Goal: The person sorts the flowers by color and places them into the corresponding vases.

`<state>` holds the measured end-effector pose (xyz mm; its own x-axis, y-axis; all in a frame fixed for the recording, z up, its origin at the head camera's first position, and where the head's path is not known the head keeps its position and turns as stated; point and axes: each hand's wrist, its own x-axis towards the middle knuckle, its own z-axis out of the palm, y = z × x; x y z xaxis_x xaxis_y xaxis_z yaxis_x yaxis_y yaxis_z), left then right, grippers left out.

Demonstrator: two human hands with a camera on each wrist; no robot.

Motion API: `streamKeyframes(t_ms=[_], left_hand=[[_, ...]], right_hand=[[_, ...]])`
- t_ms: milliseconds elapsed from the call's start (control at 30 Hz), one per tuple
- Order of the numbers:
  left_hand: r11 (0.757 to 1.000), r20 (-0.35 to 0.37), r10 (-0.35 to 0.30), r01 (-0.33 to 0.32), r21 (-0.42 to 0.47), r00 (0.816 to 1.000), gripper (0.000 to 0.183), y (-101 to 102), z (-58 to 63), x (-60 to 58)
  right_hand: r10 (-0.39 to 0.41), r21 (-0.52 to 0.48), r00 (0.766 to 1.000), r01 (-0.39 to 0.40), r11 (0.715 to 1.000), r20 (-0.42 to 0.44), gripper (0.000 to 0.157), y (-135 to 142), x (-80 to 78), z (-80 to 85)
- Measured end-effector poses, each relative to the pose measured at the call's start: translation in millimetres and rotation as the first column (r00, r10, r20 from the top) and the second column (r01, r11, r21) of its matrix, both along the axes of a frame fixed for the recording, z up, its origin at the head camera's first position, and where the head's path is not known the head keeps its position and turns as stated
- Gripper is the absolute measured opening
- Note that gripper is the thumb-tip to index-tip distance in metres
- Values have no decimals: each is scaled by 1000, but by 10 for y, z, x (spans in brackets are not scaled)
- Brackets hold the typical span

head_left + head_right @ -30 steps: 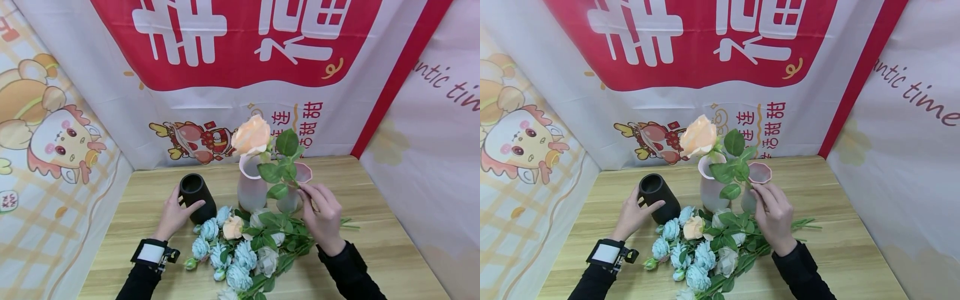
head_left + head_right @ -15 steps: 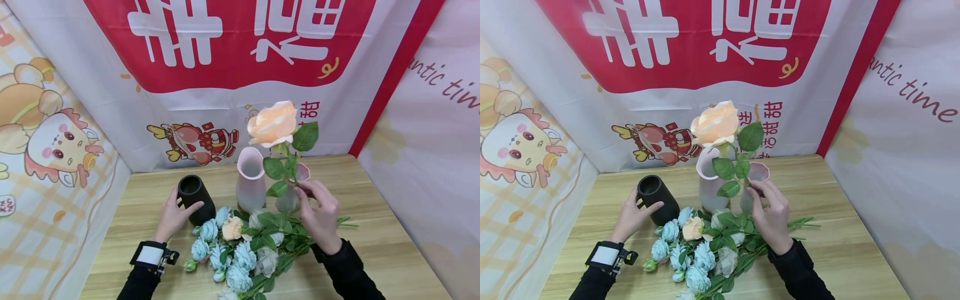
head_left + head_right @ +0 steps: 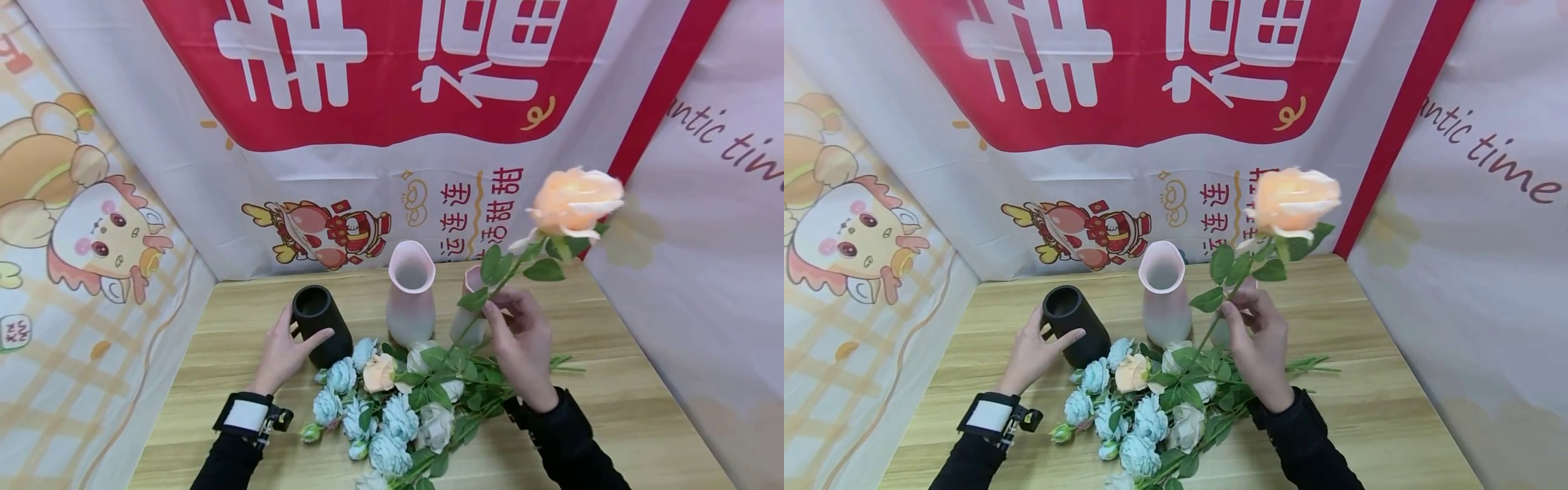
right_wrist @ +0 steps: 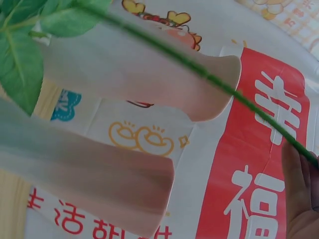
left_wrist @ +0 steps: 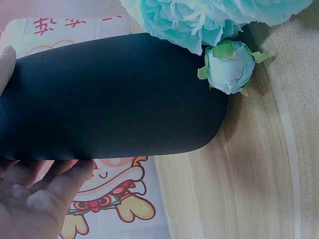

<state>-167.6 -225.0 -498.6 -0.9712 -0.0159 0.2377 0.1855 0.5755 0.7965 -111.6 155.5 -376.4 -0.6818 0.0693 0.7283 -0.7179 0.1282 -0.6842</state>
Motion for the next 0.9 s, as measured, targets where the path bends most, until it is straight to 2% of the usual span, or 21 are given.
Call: streamKeyframes(t_ms=[167, 300, 433, 633, 733, 900], left_hand=[[1000, 4, 9, -9, -7, 1000, 90, -10, 5, 4], [1000, 6, 13, -13, -13, 1000, 91, -10, 13, 6], [1000, 5, 7, -7, -6, 1000, 90, 0, 20, 6], [1000, -3, 5, -5, -6, 1000, 89, 10, 20, 6], [1000, -8, 5, -5, -7, 1000, 88, 9, 16, 8], [1000, -14, 2, -2, 1, 1000, 86, 5, 10, 6]], right_hand=[[78, -98, 993, -69, 993, 84, 28, -8, 10, -22], [131, -110, 989, -123, 986, 70, 33, -9, -14, -43], [183, -137, 981, -172, 976, 71, 30, -2, -59, -72], [207, -202, 970, -178, 963, 130, 17, 25, -153, -147], [197, -211, 968, -162, 964, 158, 18, 25, -194, -150], [201, -197, 967, -168, 966, 158, 17, -15, -230, -91]])
